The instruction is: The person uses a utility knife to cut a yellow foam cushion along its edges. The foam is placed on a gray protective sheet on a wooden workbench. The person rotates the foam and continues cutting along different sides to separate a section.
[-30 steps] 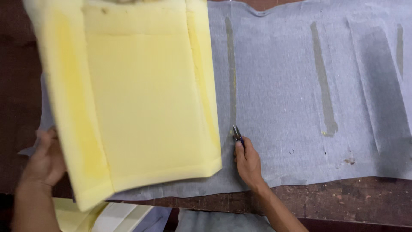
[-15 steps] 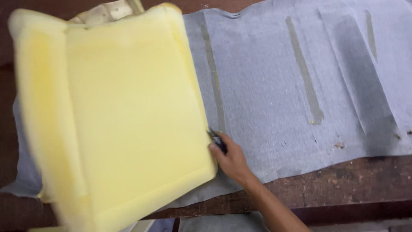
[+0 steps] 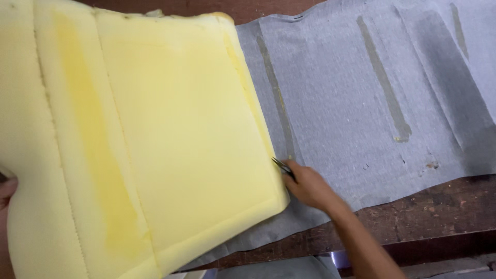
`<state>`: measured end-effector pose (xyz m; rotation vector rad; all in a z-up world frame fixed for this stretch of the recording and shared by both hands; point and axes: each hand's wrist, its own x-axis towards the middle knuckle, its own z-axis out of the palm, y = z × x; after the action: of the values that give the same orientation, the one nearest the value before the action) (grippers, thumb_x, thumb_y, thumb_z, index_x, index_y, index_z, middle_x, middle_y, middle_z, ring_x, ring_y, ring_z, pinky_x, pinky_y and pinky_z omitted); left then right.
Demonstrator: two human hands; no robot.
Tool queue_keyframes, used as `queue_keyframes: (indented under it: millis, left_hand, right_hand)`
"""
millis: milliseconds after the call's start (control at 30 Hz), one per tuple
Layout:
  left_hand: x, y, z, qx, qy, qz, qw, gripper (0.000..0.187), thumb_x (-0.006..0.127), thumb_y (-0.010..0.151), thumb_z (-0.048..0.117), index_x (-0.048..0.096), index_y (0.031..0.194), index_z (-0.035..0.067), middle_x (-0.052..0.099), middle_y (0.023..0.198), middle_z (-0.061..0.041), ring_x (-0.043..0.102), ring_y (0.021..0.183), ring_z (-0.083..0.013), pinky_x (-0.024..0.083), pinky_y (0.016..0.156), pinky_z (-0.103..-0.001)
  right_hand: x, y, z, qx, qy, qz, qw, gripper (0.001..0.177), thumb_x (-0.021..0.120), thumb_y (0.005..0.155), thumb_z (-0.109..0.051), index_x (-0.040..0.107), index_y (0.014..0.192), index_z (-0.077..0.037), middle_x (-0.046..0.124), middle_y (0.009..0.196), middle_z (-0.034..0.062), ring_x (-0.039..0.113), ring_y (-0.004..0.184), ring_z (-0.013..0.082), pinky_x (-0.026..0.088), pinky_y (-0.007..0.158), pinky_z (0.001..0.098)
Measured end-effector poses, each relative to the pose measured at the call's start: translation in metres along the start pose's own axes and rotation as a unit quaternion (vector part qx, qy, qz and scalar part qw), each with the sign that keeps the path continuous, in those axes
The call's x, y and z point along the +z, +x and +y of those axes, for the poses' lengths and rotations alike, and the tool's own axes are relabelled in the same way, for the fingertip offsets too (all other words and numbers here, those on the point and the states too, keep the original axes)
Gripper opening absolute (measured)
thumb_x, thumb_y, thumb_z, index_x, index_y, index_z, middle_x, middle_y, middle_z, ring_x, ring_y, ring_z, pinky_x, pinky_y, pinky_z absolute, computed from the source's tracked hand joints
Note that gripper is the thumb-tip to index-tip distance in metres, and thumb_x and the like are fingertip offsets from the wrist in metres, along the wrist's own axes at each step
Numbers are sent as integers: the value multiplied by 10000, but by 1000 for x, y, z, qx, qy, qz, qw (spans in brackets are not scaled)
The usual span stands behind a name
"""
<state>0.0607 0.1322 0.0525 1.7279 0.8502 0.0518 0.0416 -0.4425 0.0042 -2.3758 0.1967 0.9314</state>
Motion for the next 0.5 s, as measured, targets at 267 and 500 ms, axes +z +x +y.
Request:
queue_keyframes:
  millis: [267,500]
  left_hand:
    - [-28,9,-15,-16,235,38,971,773,765,912,349,475,1522,-28,591,1287,-301,603,1107,-464,488,899,-576]
    - [6,34,-61,73,441,188,875,792,829,911,265,467,1543,-47,581,1275,-329,590,1099,-497,483,891,-588]
  right_hand:
    - [-30,50,86,-221,-80,494,837,265,577,965,-27,656,1216,2,641,1279,196,598,1192,395,438,1098,510]
    - [-34,74,126,-144,-29,540,829,270,568,1057,-34,633,1319,-6,561,1475,197,507,1391,406,321,1223,564]
